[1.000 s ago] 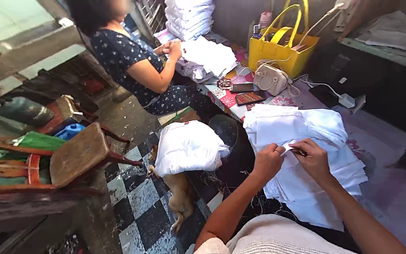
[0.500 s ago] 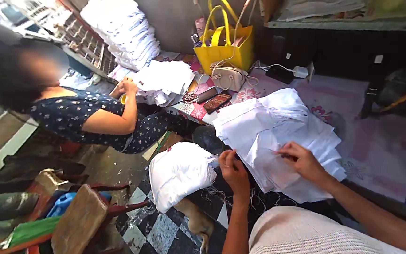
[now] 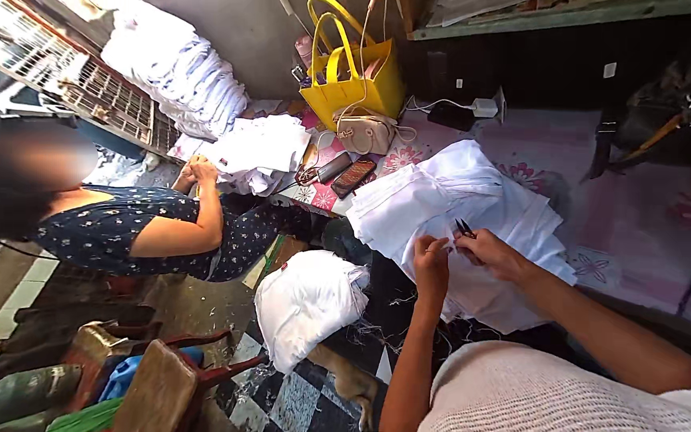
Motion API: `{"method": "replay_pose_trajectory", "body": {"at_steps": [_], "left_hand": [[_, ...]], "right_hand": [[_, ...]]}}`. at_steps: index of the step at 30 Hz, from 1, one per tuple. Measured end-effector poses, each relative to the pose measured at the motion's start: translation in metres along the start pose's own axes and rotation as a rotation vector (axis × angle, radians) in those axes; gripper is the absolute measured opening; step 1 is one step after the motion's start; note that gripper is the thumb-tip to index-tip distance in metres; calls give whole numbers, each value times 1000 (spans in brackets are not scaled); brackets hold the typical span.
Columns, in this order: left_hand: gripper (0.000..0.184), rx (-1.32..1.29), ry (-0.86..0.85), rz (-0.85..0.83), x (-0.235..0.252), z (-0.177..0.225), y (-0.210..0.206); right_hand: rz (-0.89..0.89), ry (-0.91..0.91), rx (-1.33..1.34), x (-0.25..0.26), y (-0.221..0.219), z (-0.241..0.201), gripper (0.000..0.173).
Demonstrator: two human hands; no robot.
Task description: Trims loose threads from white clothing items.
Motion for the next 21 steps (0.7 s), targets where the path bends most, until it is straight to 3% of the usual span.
{"method": "replay_pose_trajectory", "body": {"at_steps": [2,6,7,12,16,19,21], "left_hand": [[9,-41,20,5,0,-5,4],[17,-251,407,-68,-10,-17,9],[18,-251,424,-69,-11,-15,7],[7,-36,192,91,-5,-13,2],[8,-263,469,37,-10,-31,3],[7,-407,621,22,-19,-37,5],[6,-455,668,17,-22,-37,6]], "right_hand": [[-13,25,-4,1,3,0,12],[12,113,-84,1,9,-6,17],[27,154,-136,0,9,-8,18],[33,359,-365,-6,4,-20,28],[-50,174,-197,-13,15,-14,53],[-242,-58,31,-27,9,-9,54],[-326,-113,24,-32,3,-5,50]]}}
Point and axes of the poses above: each hand's wrist, its own x-axis towards the middle knuckle, its own y-axis out of the back of the hand, z = x × y, the point moved 9 cm from there along x, towards the middle knuckle, and after that the axes turned 9 degrees about z, right-handed, at the moved point
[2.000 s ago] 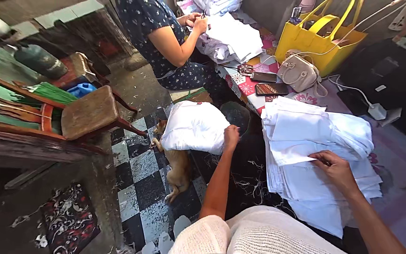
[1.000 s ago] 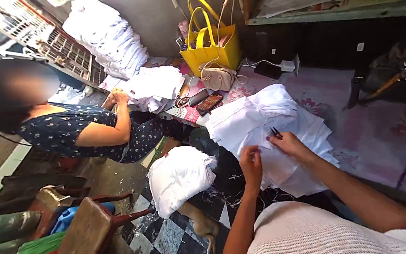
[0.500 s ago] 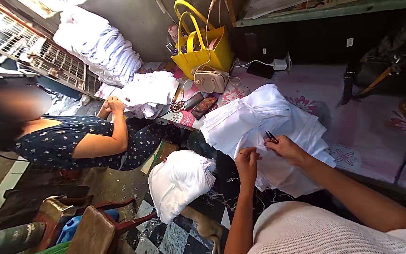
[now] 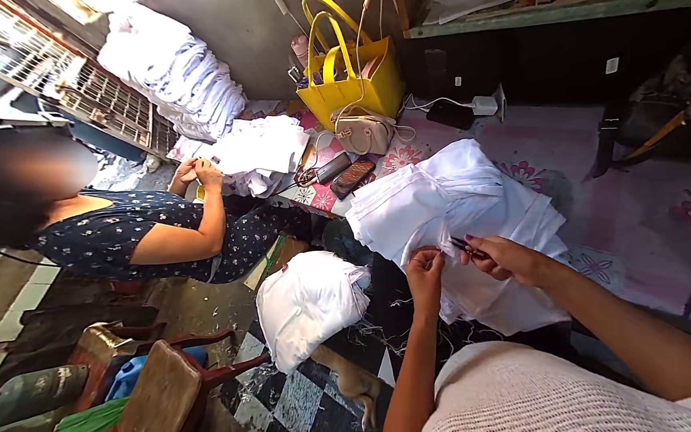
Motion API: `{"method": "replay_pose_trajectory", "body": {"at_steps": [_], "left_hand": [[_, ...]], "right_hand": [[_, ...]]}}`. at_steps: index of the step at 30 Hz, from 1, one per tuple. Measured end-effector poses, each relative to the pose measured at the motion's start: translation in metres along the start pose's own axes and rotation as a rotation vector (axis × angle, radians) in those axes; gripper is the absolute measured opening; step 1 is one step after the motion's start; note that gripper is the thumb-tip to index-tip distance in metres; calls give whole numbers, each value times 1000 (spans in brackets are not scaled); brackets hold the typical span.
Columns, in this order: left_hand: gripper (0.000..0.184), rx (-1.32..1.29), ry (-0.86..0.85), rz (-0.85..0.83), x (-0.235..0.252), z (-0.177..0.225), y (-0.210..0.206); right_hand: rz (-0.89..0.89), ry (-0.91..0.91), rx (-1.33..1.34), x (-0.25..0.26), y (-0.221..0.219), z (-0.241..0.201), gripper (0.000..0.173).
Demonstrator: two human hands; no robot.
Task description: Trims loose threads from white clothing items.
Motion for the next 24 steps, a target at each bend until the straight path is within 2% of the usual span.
{"method": "replay_pose_trajectory", "body": {"at_steps": [3,6,12,16,18,20,24], "left_hand": [[6,-43,43,-10,-2,-1,0],[5,-50,11,-6,-3,-1,0],[5,-50,-49,0,-3,0,0],[6,126,-68,-49,-9,0,3],[11,284,-89,-126,-17,11,3],[15,311,-106,-149,-24,22,3],[22,281,-162,-88,-17,23,-13]], "right_hand": [[3,-54,-65,3,-6,8,48],[1,-73,-88,6,-11,10,48],[61,23,-197,17,-10,1,44],[176,111,-255,16,2,-2,42],[292,195,-287,12,17,-11,45],[396,245,-292,12,30,-14,45],[364,182,-117,24,18,-3,20]]}}
Point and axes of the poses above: each hand's wrist, its own x-axis towards the middle knuckle, its own y-axis out of the back of the hand, z = x × y, the point moved 9 cm from there along x, towards the middle knuckle, and after that the axes turned 9 degrees about z, right-handed, at the moved point
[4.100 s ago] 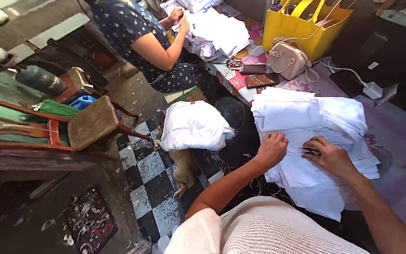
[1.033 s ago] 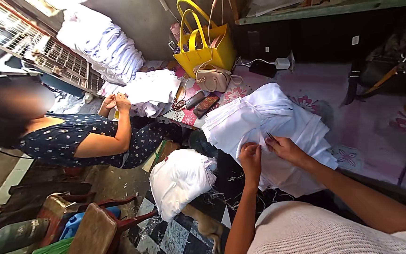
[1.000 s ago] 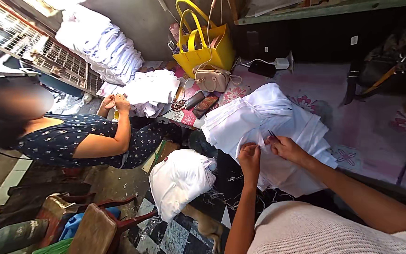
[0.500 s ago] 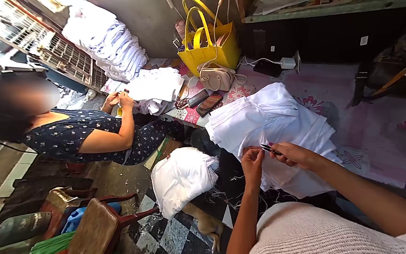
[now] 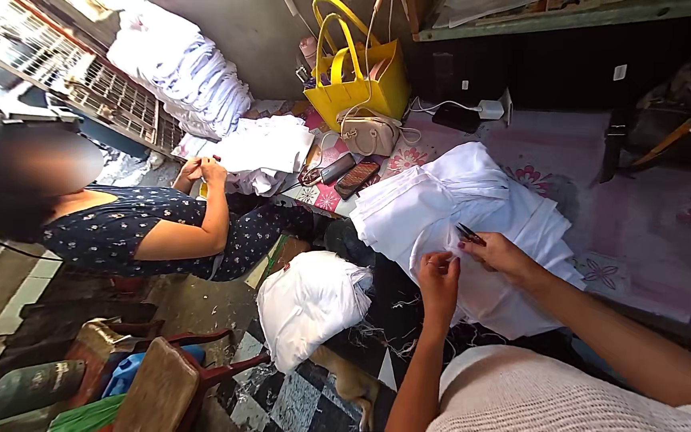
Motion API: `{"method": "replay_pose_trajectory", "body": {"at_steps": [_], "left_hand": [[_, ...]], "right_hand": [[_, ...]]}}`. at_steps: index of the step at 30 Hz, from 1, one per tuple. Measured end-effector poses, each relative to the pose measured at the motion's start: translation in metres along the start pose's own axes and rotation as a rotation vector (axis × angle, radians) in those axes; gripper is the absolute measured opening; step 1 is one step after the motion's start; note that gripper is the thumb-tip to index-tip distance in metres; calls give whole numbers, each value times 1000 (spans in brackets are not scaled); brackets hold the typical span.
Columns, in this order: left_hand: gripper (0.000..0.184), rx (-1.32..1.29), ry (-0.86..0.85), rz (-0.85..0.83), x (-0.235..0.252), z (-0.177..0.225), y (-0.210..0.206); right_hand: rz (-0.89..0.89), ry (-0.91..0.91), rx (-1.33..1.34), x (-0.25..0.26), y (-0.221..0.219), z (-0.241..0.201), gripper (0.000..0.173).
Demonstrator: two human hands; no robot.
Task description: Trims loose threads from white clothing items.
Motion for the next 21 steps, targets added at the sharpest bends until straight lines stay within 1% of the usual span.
{"method": "replay_pose_trajectory", "body": {"at_steps": [2,4,5,8,10,12,14,16,17,21], "left_hand": [[24,4,-50,74,8,-6,-8],[14,-35,-87,156,13,-11,-7],[9,-75,-75,173,15,-15,-6],[6,-242,88,121,17,-29,-1],[7,-287,152,89,15,-30,0],[12,-251,139,77,14,-24,-3],[16,-155,42,90,14,-16,-5],[10,-90,-98,139,15,-12,-5],[7,-98,-123,148,15,-14,-4],[3,-234,22,86,14,-24,-2]], "right_hand": [[30,-17,91,1,-5,2,13],[55,-23,156,1,-7,2,10],[57,-29,186,0,-6,4,9],[51,-47,267,-1,-4,7,7],[49,-55,292,-2,-4,7,6],[49,-48,294,-2,-6,7,6],[59,-29,278,-2,-7,6,5],[70,-15,274,-2,-7,7,4],[71,-13,276,-2,-7,7,3],[59,-28,309,-3,-4,7,4]]}}
Point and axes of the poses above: each hand's wrist, its own x-axis towards the middle knuckle, its own y-axis out of the back of the hand, z = x × y, the point moved 9 cm from there along x, towards the middle knuckle, and after that the axes turned 9 degrees about z, right-handed, at the moved point
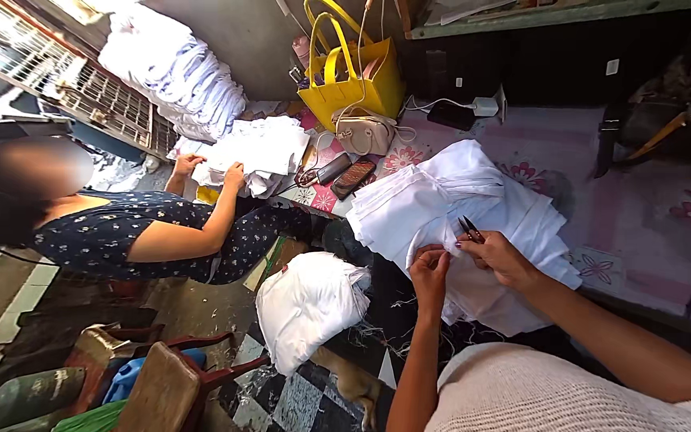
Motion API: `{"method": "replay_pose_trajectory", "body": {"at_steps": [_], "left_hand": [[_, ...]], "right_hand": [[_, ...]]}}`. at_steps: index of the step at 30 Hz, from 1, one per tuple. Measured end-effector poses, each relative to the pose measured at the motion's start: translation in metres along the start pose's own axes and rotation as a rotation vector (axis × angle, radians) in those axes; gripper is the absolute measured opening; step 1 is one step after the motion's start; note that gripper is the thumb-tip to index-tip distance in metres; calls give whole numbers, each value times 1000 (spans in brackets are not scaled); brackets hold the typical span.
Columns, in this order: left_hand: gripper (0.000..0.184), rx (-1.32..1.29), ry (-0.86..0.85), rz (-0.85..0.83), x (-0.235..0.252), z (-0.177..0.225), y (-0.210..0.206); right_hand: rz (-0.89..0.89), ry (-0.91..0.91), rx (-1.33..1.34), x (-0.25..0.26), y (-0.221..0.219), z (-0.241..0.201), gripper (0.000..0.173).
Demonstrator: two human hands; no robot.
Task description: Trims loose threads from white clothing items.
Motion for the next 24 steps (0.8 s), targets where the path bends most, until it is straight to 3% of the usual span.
{"method": "replay_pose_trajectory", "body": {"at_steps": [6,11,18,24], "left_hand": [[6,35,-1,-2,2,-5,-1],[7,-129,168,-6,-2,-9,4],[9,-216,178,-24,-6,-10,5],[6,-233,142,-41,-7,-7,6]], "right_hand": [[-88,-19,-136,-1,-6,0,8],[-315,-141,-95,-21,-2,-10,51],[-436,-286,-183,-35,-9,7,45],[-452,-296,-163,-35,-14,3,46]]}}
Point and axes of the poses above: each hand's wrist, its own x-axis towards the middle knuckle, its own y-axis out of the back of the hand, z = x × y, the point moved 9 cm from there along x, towards the middle knuckle, and after that the axes turned 9 degrees about z, right-handed, at the moved point
